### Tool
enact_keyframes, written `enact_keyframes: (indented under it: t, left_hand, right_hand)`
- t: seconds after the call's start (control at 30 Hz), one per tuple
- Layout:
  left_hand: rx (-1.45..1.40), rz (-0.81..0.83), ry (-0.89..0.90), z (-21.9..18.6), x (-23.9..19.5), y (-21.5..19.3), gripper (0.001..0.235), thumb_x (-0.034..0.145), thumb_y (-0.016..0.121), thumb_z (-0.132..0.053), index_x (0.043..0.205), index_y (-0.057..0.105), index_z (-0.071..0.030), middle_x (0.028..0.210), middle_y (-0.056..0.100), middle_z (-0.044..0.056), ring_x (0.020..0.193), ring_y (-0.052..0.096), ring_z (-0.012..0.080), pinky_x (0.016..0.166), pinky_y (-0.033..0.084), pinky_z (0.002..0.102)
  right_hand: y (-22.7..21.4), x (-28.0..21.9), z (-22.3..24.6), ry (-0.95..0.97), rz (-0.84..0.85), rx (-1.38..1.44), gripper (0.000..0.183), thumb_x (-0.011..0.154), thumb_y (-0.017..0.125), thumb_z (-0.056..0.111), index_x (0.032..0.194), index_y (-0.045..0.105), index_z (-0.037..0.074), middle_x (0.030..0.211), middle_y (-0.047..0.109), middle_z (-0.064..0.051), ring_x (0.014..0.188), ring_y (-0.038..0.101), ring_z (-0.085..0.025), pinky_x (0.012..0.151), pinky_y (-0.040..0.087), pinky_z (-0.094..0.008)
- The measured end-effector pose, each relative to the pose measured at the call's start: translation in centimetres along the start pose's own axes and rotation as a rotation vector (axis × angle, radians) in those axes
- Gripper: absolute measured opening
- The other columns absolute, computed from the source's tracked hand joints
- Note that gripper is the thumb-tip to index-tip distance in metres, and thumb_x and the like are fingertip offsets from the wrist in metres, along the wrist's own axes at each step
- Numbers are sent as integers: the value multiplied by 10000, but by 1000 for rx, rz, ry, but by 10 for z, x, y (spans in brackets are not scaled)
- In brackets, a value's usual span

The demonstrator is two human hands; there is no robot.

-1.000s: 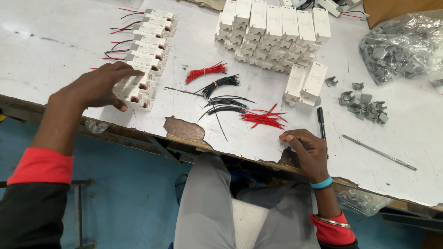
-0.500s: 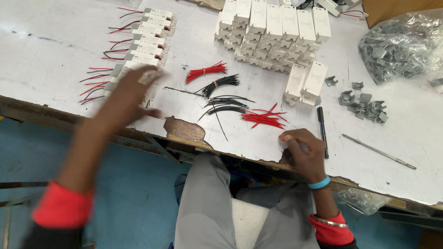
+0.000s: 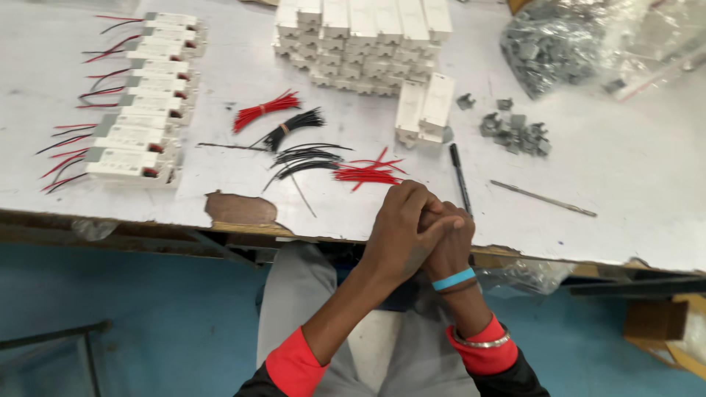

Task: The person assembles white electrical housings by inserting bundles of red and black wires and attaching metal clips, handling various components on a workbench.

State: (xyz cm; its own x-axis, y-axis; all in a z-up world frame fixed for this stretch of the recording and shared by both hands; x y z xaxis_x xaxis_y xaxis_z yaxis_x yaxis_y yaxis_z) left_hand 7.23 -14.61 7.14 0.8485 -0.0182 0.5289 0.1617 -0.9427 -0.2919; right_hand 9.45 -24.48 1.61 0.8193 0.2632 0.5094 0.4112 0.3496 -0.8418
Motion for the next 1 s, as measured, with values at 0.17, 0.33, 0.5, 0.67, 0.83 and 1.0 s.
enact_keyframes:
  t: [0.17, 0.33, 0.5, 0.67, 0.83, 1.0]
  left_hand:
    - [122, 160, 25, -6, -1, 14, 350, 814, 828, -284, 902, 614, -22, 940, 603, 103, 901, 594, 305, 772, 520, 403]
    - [357, 281, 242, -16, -2, 22, 318, 827, 776, -279, 945, 641, -16, 996, 593, 111, 938, 595, 307, 773, 531, 388]
    - [593, 287, 522, -32, -15, 34, 300, 820, 708, -189, 1029, 656, 19, 1107, 605, 152, 1085, 574, 330, 951, 509, 405]
    - [538, 250, 415, -31, -23, 47, 294, 898, 686, -187, 1071, 628, 42, 1127, 586, 185, 1129, 548, 357, 1059, 463, 485]
    - [260, 161, 132, -5, -2, 38, 305, 895, 708, -150, 1107, 605, 45, 1177, 554, 196, 1105, 543, 378, 958, 478, 441]
    - [400, 171, 187, -10, -9, 46, 394, 867, 726, -182, 1145, 587, 60, 1216, 544, 208, 1122, 540, 393, 956, 530, 420]
  right_hand:
    - [-7, -16, -6, 14, -96, 105, 230, 786, 723, 255, 767, 588, 69, 662, 573, -87, 712, 586, -307, 633, 415, -461]
    - [-1, -14, -9, 34, -126, 142, 229, 806, 719, 251, 735, 577, 86, 686, 589, -81, 711, 574, -298, 635, 395, -445]
    - [-19, 2, -1, -9, -95, 63, 209, 868, 694, 249, 788, 613, 75, 708, 596, -98, 652, 585, -310, 563, 385, -454]
    - [4, 0, -30, 104, -52, 203, 243, 925, 662, 275, 793, 618, 75, 725, 630, -109, 651, 622, -327, 553, 448, -434]
    - [78, -6, -73, 243, 298, 48, 257, 901, 665, 307, 769, 618, 92, 678, 649, -117, 644, 638, -317, 564, 474, -425]
    - [46, -6, -51, 100, 9, 180, 219, 929, 679, 294, 877, 640, 86, 726, 660, -110, 623, 626, -327, 516, 450, -440]
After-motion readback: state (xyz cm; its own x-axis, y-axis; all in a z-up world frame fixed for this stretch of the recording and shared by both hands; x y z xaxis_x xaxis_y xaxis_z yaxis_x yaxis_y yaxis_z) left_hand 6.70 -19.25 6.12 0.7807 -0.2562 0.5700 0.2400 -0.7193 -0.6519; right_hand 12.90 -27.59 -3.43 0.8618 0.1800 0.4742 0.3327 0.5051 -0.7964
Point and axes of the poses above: each hand's wrist, its own x-axis towards the middle knuckle, its own y-axis out of the palm, z = x × y, the point moved 8 cm from there along x, towards the middle knuckle
